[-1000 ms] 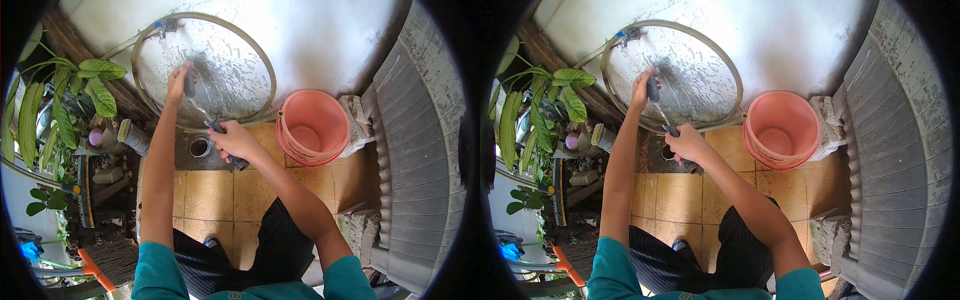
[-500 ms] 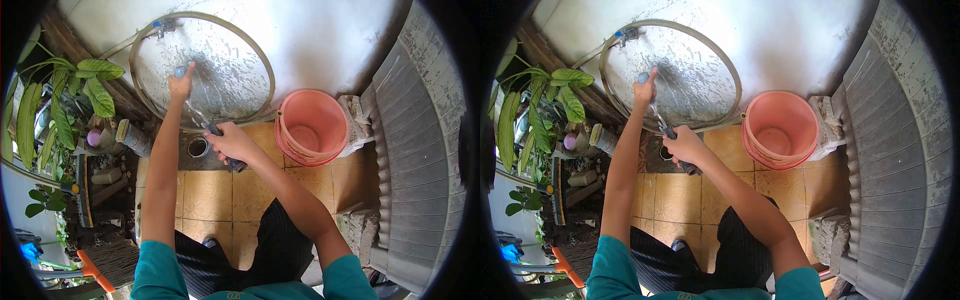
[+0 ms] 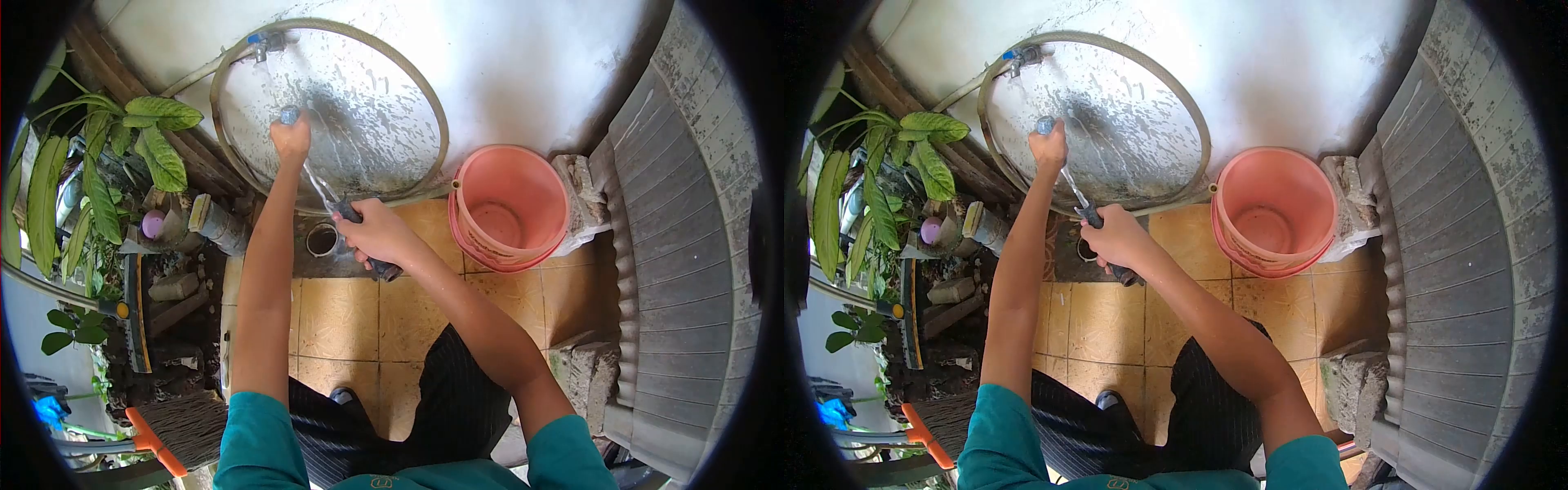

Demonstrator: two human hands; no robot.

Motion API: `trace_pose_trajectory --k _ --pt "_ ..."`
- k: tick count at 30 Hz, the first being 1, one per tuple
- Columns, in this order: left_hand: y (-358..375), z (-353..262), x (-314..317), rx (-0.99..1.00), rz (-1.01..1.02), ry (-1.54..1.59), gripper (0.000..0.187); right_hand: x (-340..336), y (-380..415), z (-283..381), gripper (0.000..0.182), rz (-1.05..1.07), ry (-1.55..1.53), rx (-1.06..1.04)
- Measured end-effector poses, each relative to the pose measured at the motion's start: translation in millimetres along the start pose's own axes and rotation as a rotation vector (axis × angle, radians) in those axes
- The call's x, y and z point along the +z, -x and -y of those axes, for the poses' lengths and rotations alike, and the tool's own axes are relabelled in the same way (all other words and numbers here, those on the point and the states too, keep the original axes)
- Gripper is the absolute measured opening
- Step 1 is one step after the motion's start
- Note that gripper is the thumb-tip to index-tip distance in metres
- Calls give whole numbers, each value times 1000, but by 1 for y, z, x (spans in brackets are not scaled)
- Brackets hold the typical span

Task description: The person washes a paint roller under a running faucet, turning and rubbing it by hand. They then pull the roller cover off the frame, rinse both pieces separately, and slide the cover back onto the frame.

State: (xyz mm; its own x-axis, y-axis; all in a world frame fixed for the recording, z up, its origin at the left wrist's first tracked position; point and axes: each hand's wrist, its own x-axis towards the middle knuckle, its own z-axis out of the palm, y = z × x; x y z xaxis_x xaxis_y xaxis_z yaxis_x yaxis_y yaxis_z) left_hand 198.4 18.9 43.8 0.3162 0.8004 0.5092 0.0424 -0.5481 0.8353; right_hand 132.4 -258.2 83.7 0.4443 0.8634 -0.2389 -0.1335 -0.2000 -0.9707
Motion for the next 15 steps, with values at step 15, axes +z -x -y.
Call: trace_pose_trajectory --k 15 --pt "-6 0 1 -156 68 9 33 -2 1 1 20 -9 -14 -24"
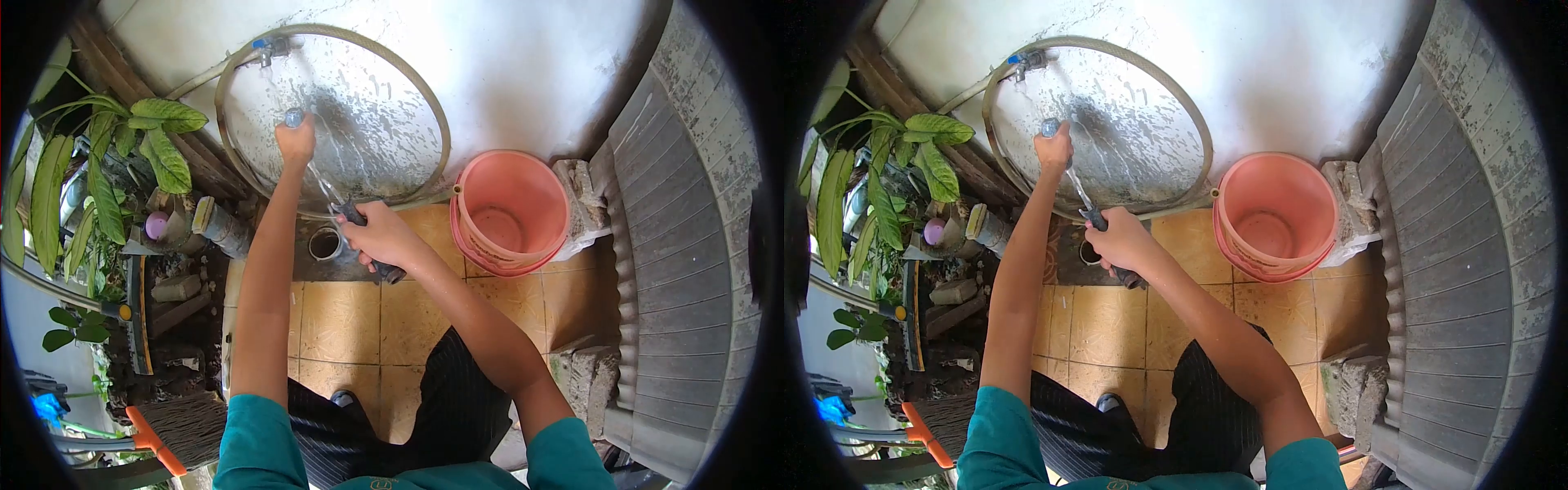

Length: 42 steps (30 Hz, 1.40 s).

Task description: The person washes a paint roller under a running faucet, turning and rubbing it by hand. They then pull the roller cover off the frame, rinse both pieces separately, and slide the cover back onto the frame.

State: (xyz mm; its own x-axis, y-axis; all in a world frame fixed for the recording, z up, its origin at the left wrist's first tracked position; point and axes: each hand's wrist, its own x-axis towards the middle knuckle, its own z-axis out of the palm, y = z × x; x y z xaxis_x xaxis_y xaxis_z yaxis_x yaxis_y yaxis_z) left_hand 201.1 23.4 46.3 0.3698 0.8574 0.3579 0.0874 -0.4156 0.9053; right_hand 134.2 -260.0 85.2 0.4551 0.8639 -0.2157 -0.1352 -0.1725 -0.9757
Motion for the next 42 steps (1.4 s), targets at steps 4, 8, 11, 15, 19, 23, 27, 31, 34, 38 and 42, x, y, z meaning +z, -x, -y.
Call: trace_pose_trajectory --k 4,8,11,15,19,23,27,31,34,38,42 --pt "16 -27 -13 -10 204 197 27 1 -1 1 18 -28 -5 -25" --pt "25 -43 -20 -21 265 269 23 3 -1 5 23 2 17 6" --pt "20 -41 -25 -69 291 391 24 4 1 9 24 -1 -71 6" --pt "20 -50 -32 -103 361 396 26 4 5 15 25 34 -202 -10" --pt "14 -47 -33 -117 315 350 29 4 4 12 26 64 -165 -56" --pt "-6 -24 -18 -59 69 183 32 7 7 14 23 62 -139 -61" --pt "-12 -11 -9 16 2 173 31 7 6 12 19 58 -134 -78" --pt "-6 -14 -14 -72 102 215 27 6 8 12 18 60 -136 -89" --pt "-8 -11 -12 -119 69 182 30 4 5 9 18 50 -90 -87" --pt "-4 -16 -13 -170 84 217 30 4 5 10 15 44 -71 -66" --pt "-11 -5 -9 -71 18 79 32 3 2 6 17 49 -100 -106"
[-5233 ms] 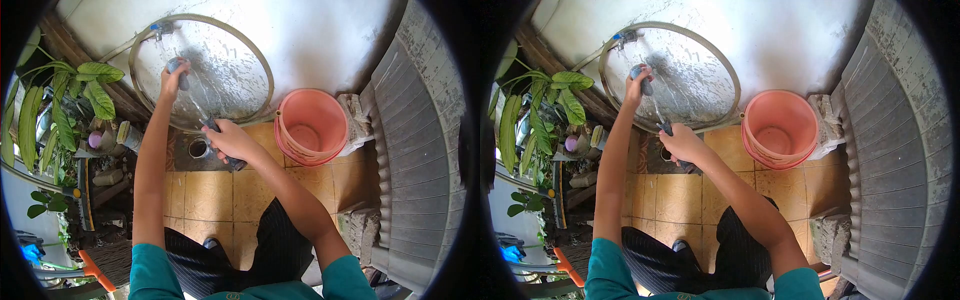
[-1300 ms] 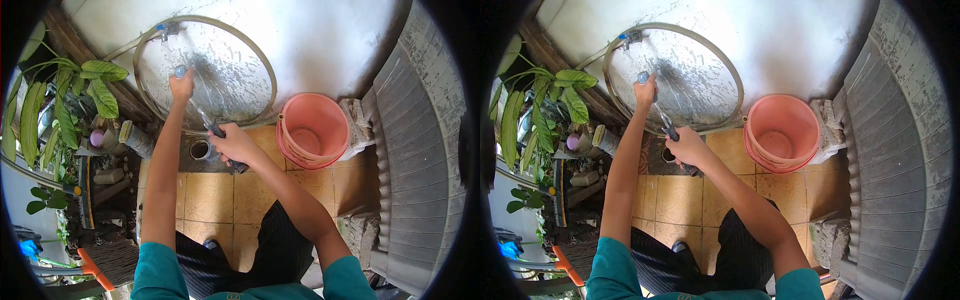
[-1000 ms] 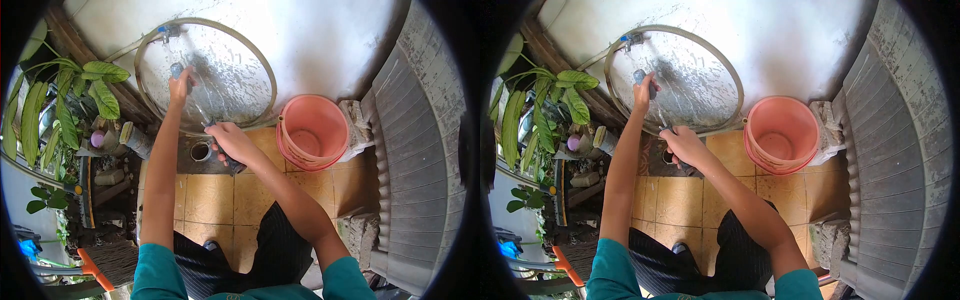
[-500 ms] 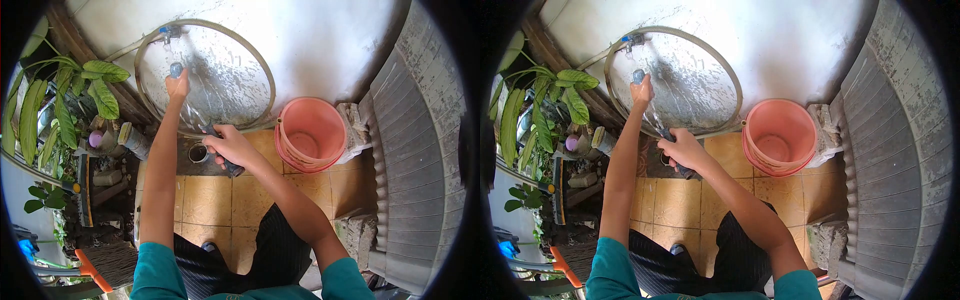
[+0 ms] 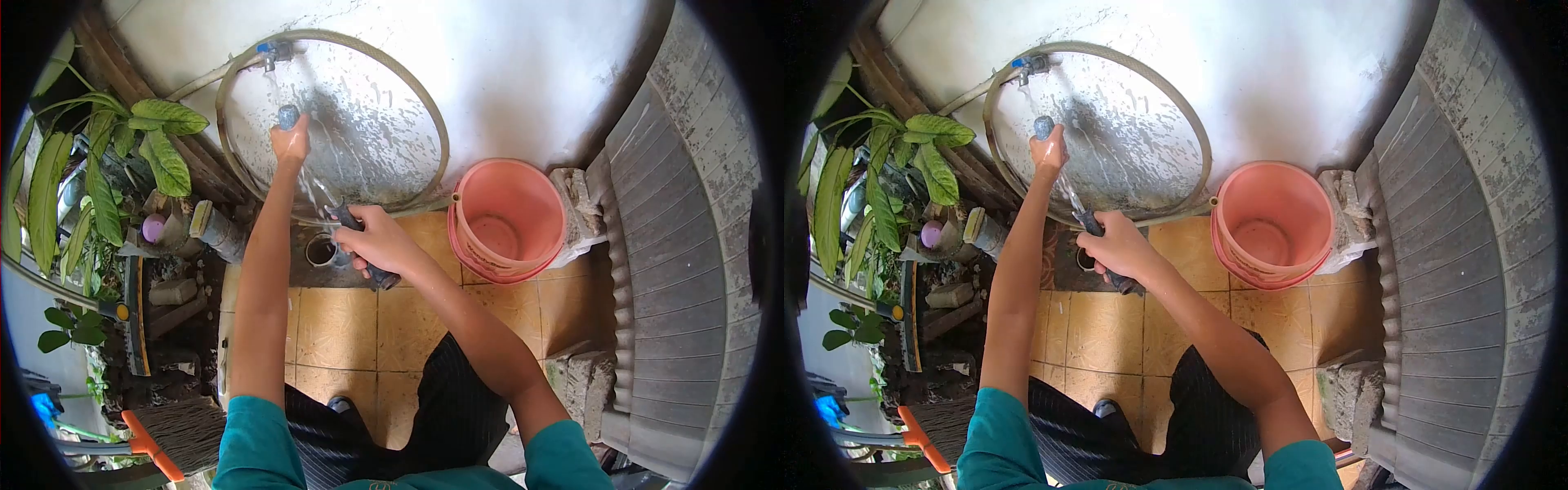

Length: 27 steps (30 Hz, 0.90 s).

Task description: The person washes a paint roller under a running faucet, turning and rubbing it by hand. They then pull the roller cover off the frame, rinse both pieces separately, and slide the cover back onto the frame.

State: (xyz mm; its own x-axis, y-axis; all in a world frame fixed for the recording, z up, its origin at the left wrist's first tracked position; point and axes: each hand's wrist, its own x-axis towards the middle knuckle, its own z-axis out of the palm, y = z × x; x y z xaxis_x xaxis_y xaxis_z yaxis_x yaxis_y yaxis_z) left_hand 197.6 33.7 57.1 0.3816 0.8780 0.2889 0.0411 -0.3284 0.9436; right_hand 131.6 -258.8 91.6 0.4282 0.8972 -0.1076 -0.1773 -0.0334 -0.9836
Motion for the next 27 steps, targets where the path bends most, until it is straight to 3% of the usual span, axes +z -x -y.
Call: trace_pose_trajectory --k 5,8,12,14,15,17,20,22,27 --pt "15 -9 -5 -91 176 254 34 -4 -2 -3 16 -3 44 39" --pt "21 -8 -12 -16 291 297 30 -5 -5 -3 16 -27 61 75" --pt "30 -27 -20 -47 249 380 23 -4 -5 -4 17 -20 62 96" --pt "30 -32 -20 156 84 419 16 -2 -4 -3 17 -10 81 85" --pt "28 -37 -18 216 93 414 18 0 -3 -2 16 -17 55 79" --pt "23 -50 -11 210 116 444 18 2 -3 1 15 -17 29 71" --pt "17 -73 -14 164 172 389 19 1 -1 11 11 61 -227 63" --pt "9 -79 -19 184 308 339 26 -2 4 20 13 133 -592 129" --pt "21 -74 -9 259 257 335 39 1 5 16 13 144 -640 85"
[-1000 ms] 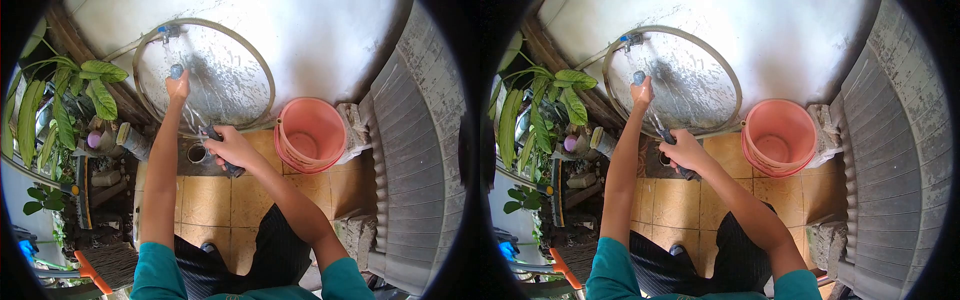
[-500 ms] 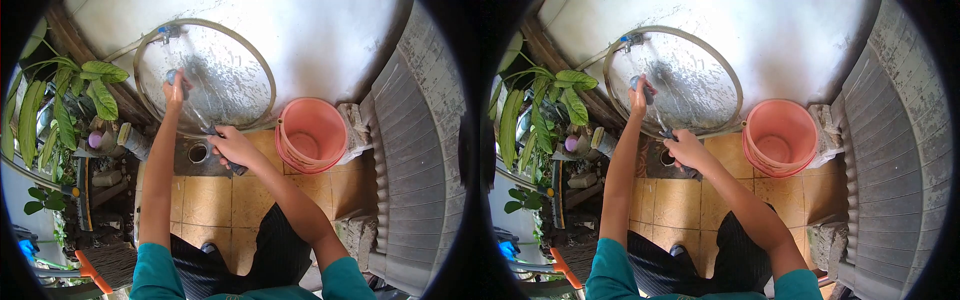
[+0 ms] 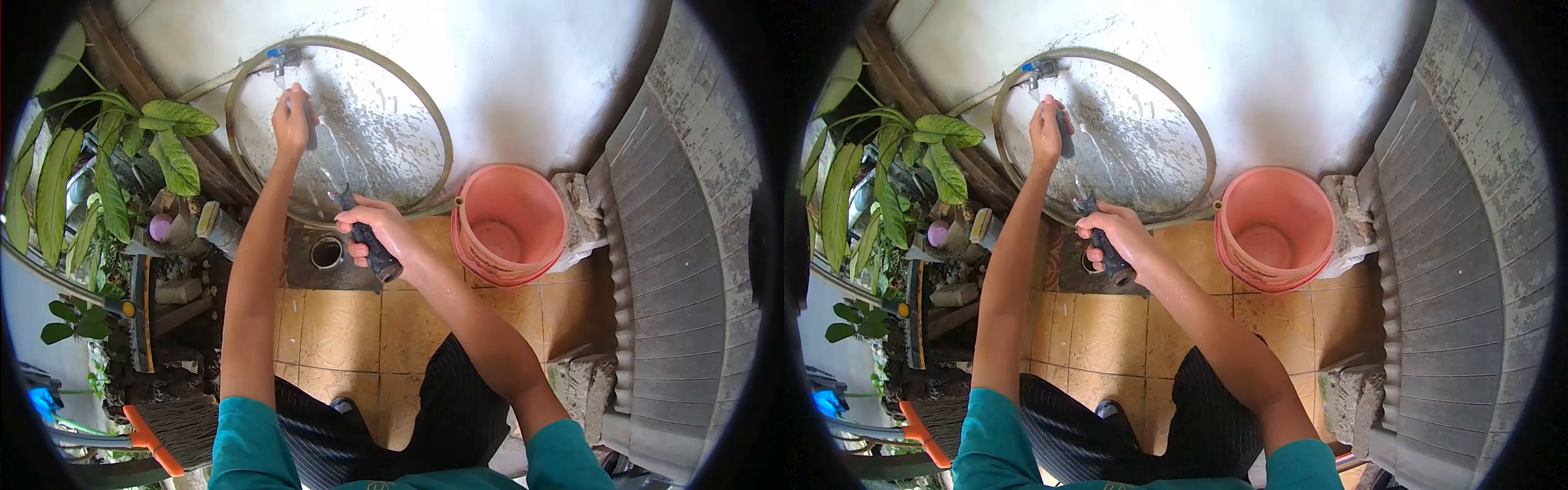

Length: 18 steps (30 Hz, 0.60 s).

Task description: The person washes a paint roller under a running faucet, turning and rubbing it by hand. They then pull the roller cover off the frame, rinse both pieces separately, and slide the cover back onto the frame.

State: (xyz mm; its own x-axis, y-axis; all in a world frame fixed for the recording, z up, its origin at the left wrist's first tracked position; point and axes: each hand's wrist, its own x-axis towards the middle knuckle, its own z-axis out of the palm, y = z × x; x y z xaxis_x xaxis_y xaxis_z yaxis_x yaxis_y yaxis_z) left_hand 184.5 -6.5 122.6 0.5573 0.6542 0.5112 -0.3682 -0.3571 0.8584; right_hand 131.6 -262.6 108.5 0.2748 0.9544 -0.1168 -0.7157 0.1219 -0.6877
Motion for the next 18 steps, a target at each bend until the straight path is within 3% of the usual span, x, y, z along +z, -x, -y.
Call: trace_pose_trajectory --k 5,12,16,18 --pt "18 23 -4 69 -41 -319 43 -4 -1 -2 9 -68 -3 18" --pt "27 38 -16 186 81 -382 41 -11 -3 -3 11 -65 -23 46" --pt "29 38 -25 119 108 -536 41 -14 -2 -1 11 -59 9 52" --pt "28 51 -27 325 122 -521 45 -14 -3 0 12 -50 1 62"
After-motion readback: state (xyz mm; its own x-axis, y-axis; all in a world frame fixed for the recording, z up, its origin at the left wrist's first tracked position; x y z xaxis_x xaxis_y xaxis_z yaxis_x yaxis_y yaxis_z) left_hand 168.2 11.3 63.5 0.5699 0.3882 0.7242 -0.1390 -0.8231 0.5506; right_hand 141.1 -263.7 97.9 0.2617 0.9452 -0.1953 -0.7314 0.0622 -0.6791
